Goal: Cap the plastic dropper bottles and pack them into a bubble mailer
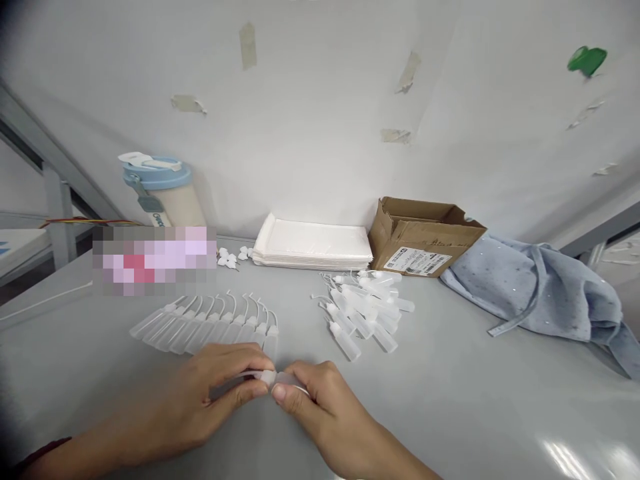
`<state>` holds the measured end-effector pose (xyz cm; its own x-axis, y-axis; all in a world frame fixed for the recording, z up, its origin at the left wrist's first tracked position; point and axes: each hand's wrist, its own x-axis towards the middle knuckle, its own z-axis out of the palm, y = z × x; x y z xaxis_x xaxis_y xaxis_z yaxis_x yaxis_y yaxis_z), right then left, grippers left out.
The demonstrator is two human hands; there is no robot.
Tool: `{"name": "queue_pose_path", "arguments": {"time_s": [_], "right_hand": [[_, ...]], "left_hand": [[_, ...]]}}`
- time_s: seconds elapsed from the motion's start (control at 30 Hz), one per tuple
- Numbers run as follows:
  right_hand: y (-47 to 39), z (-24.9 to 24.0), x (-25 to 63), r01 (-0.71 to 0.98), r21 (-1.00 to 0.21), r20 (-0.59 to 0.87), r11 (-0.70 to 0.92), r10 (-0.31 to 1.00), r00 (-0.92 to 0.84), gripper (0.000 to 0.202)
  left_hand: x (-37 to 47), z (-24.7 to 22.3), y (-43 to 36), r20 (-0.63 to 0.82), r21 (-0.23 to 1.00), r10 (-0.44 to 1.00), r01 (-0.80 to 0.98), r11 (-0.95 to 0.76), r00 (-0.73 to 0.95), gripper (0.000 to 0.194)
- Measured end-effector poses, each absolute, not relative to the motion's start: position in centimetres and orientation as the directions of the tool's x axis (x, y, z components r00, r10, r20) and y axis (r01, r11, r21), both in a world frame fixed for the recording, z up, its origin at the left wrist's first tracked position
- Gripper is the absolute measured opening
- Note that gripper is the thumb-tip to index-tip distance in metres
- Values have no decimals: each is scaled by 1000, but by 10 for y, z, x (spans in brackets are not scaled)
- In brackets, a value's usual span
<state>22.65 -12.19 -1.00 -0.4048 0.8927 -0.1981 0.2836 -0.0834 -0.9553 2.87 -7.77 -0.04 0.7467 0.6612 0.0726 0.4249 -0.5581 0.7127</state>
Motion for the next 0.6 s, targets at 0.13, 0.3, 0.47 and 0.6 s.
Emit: {"name": "queue_pose_path", "arguments": {"time_s": [0.13,0.3,0.47,0.6], "right_hand": [[-120,-19,229,-117,-874,-331,-472,753,-568,38],[-121,-15,226,-30,-901,-349,-433,765,-542,44],[-125,-4,223,500,-852,-33,158,935,-353,36],[-125,-16,227,626,-660,107,415,877,-469,28]], "left_hand": [[26,1,-79,151,658,561,340,-672,814,16],[27,11,-77,113,653,589,387,-651,800,14],[28,18,-76,30,679,657,466,-567,754,19],[30,15,-77,23,679,672,482,-554,740,20]]}}
